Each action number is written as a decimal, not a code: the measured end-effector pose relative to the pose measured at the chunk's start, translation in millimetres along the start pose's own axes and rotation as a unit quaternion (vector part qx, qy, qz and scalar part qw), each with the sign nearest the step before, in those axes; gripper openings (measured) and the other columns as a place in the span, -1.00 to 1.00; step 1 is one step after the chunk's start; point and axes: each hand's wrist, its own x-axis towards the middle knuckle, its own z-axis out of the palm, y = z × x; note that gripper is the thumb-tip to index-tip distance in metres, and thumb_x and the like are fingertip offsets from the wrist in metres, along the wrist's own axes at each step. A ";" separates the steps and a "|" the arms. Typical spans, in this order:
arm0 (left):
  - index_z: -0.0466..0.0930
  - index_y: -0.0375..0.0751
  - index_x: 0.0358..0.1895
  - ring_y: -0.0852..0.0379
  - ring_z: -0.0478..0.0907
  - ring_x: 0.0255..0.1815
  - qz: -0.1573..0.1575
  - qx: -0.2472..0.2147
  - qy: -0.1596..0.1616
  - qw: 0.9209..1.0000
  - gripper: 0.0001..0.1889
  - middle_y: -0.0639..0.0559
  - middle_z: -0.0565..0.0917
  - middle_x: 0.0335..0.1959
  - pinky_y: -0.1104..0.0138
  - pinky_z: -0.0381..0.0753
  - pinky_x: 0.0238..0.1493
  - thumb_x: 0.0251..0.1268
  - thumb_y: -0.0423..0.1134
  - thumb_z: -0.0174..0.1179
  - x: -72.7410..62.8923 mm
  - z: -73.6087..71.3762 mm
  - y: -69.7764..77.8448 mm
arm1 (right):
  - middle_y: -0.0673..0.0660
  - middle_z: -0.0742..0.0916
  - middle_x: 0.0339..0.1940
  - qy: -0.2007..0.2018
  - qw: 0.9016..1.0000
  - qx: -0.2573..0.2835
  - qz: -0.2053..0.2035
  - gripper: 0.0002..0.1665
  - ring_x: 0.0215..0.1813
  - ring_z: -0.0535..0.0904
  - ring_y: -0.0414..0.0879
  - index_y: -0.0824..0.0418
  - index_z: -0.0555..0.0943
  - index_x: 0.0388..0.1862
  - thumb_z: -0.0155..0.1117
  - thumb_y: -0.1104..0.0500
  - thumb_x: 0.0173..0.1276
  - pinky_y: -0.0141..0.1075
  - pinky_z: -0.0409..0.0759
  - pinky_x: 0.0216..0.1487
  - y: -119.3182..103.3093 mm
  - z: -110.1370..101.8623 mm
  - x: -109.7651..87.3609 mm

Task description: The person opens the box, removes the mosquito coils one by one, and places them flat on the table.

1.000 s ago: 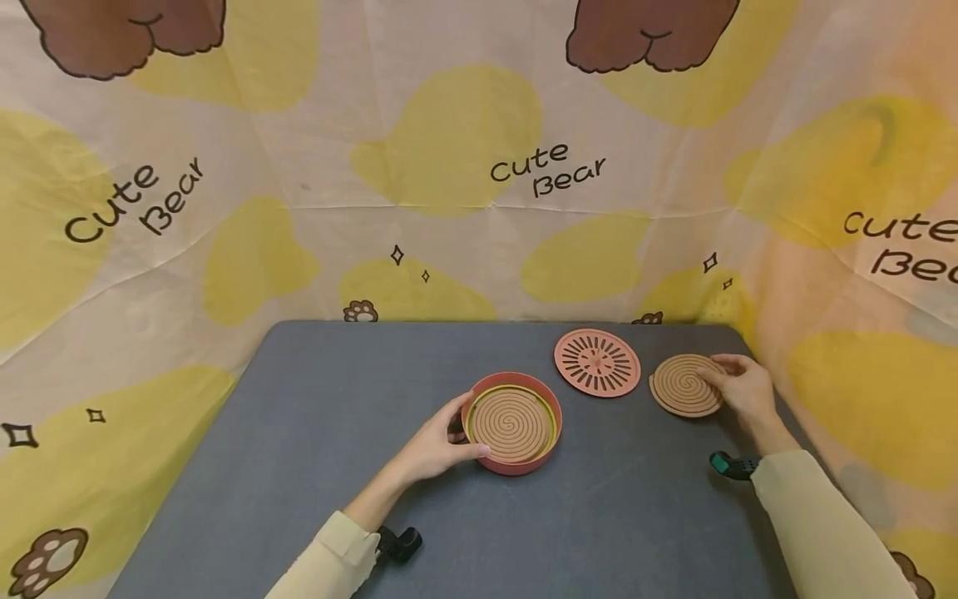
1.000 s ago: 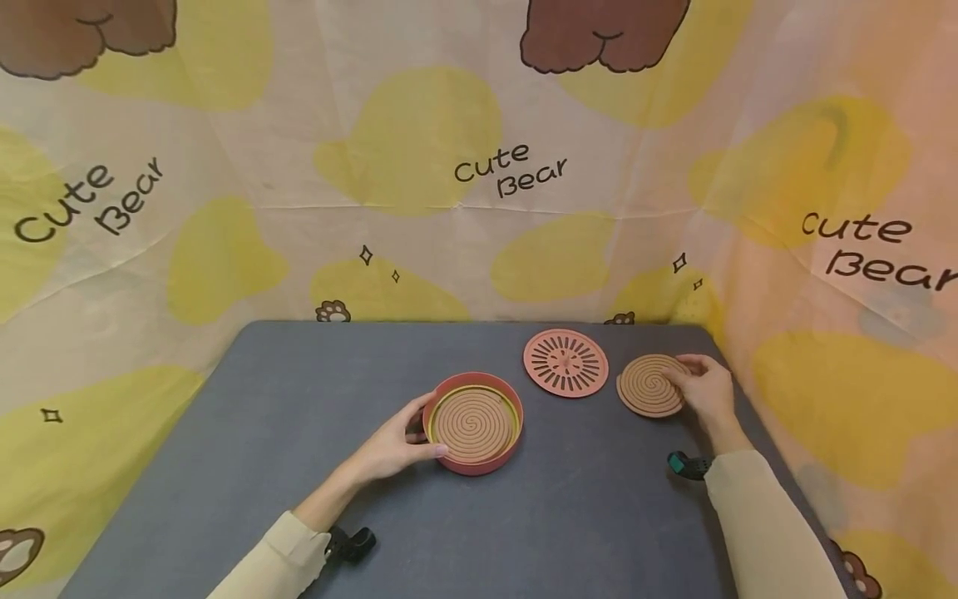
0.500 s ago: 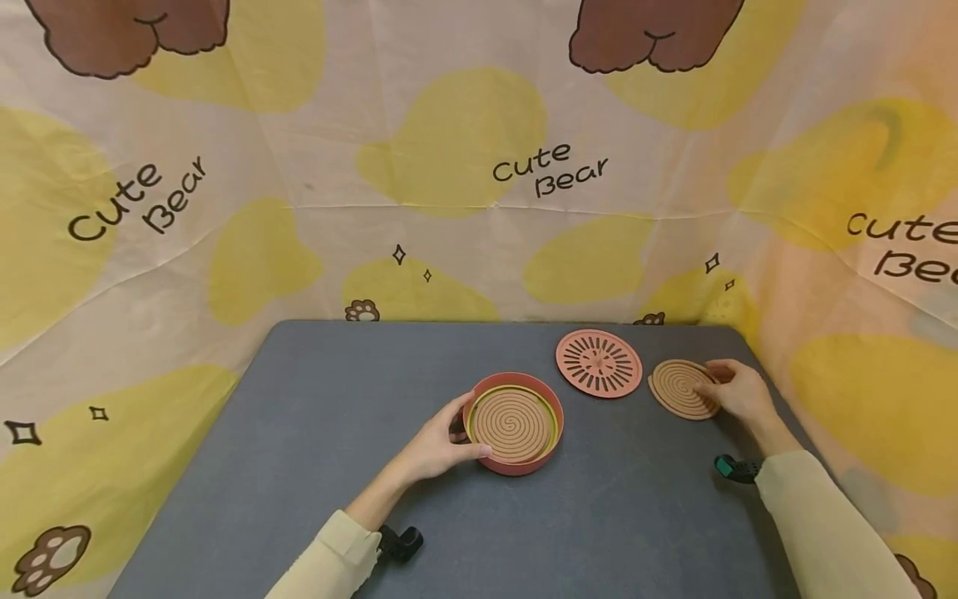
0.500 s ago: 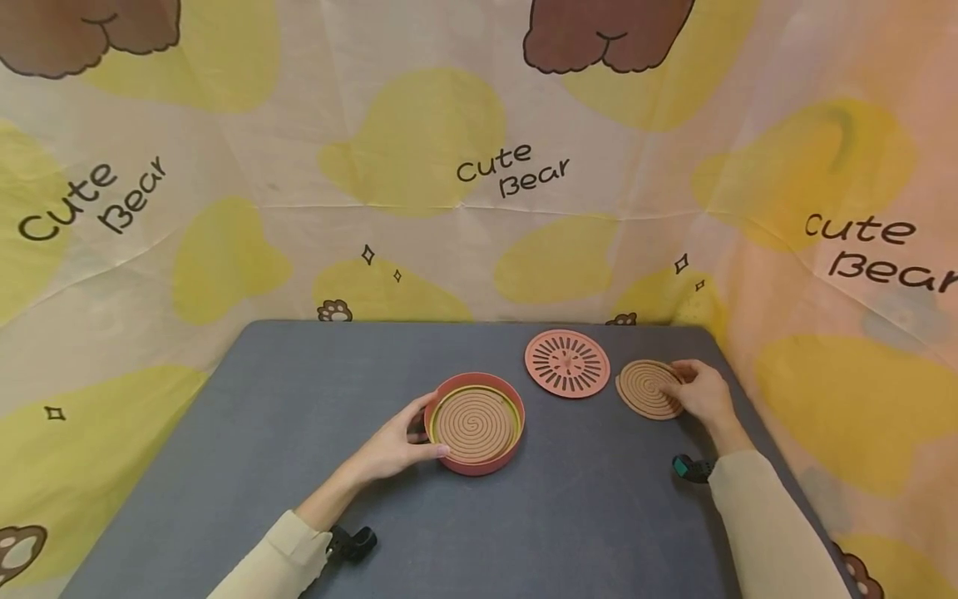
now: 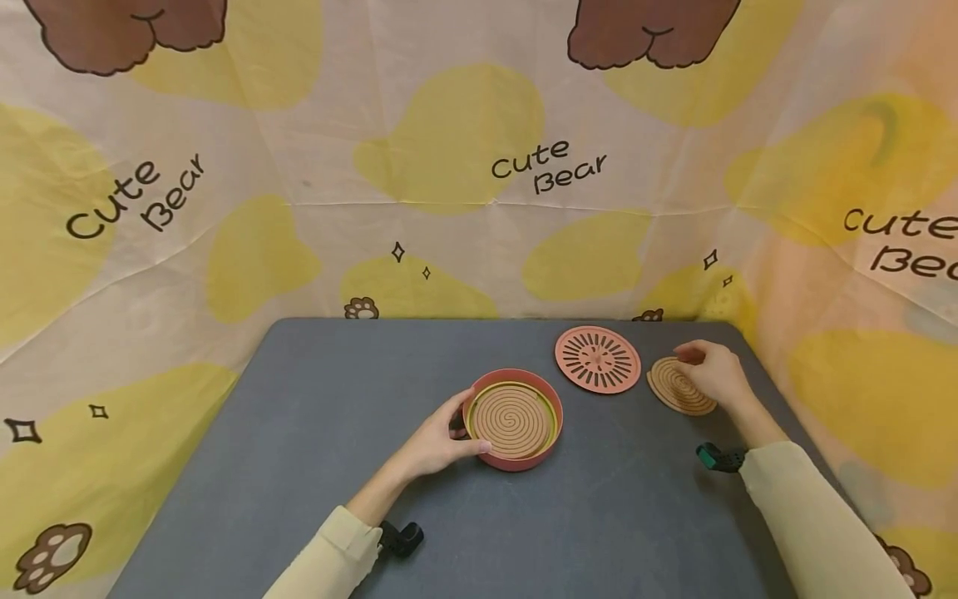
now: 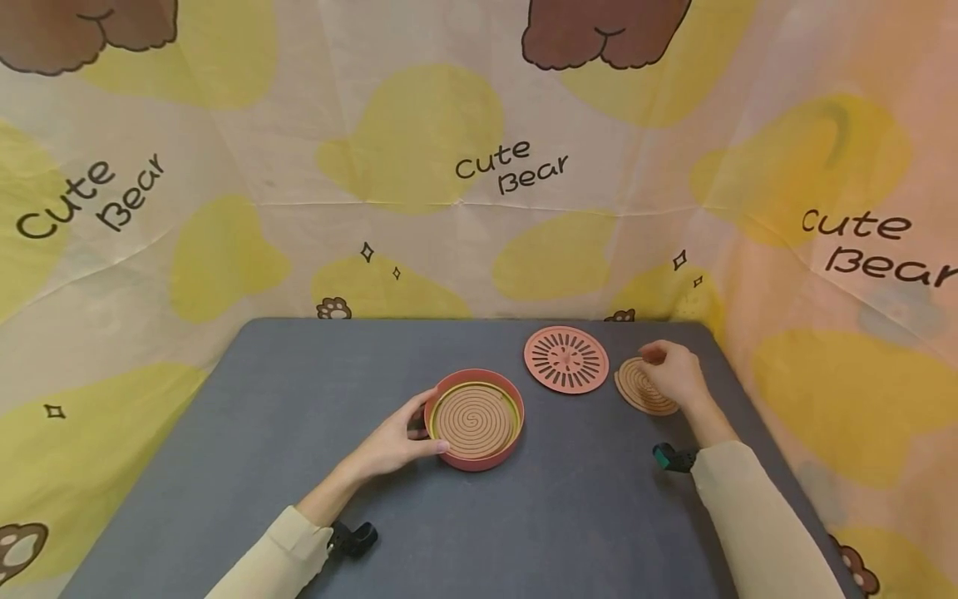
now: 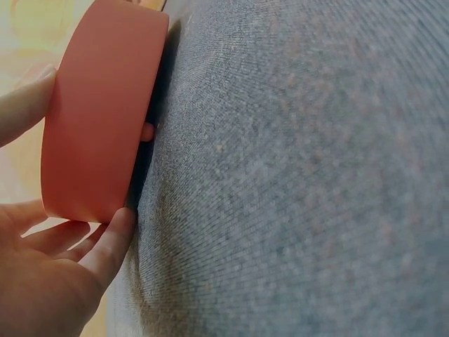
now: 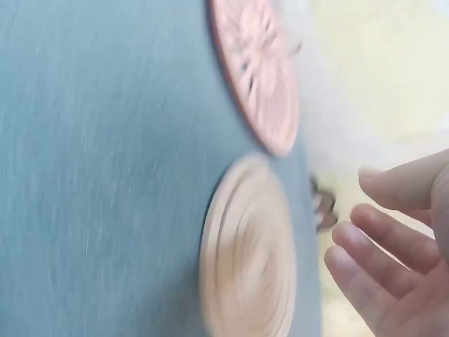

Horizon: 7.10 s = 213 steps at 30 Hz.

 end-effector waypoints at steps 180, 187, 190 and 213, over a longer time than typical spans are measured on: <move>0.12 -0.19 0.61 -0.12 0.44 0.35 -0.004 0.000 0.001 1.000 -0.04 -0.25 0.36 0.45 0.00 0.56 0.26 0.22 -0.14 0.50 -3.0 -0.1 5.5 | -0.03 0.76 -0.23 -0.211 0.946 0.174 -0.175 -0.94 -0.17 0.64 -0.12 0.09 0.78 -0.23 0.47 0.20 0.33 -0.22 0.62 -0.11 -170.7 144.0 7.1; 0.08 -0.20 0.62 -0.12 0.41 0.39 -0.004 -0.004 -0.003 1.000 -0.02 -0.25 0.33 0.48 0.04 0.56 0.26 0.22 -0.13 0.49 -0.7 0.0 1.6 | 0.07 0.77 -0.18 -0.201 0.939 0.220 -0.171 -0.91 -0.16 0.69 -0.06 0.16 0.78 -0.18 0.45 0.23 0.35 -0.25 0.66 -0.14 -172.9 132.0 2.3; 0.09 -0.18 0.62 -0.11 0.42 0.39 -0.006 0.002 -0.003 1.000 -0.01 -0.24 0.35 0.46 0.06 0.57 0.26 0.21 -0.10 0.50 -0.4 -0.3 1.9 | 0.12 0.77 -0.17 -0.188 0.938 0.238 -0.165 -0.89 -0.17 0.69 -0.04 0.20 0.78 -0.16 0.45 0.23 0.35 -0.27 0.67 -0.16 -171.8 125.6 1.3; 0.12 -0.10 0.62 -0.04 0.47 0.31 -0.007 0.026 0.004 1.000 0.00 -0.16 0.41 0.41 0.08 0.57 0.26 0.18 -0.02 0.51 1.5 0.0 -0.7 | 0.24 0.69 0.04 -0.106 0.951 0.270 -0.108 -0.78 0.01 0.67 0.01 0.32 0.75 -0.08 0.48 0.25 0.33 -0.33 0.68 -0.03 -136.8 53.3 0.0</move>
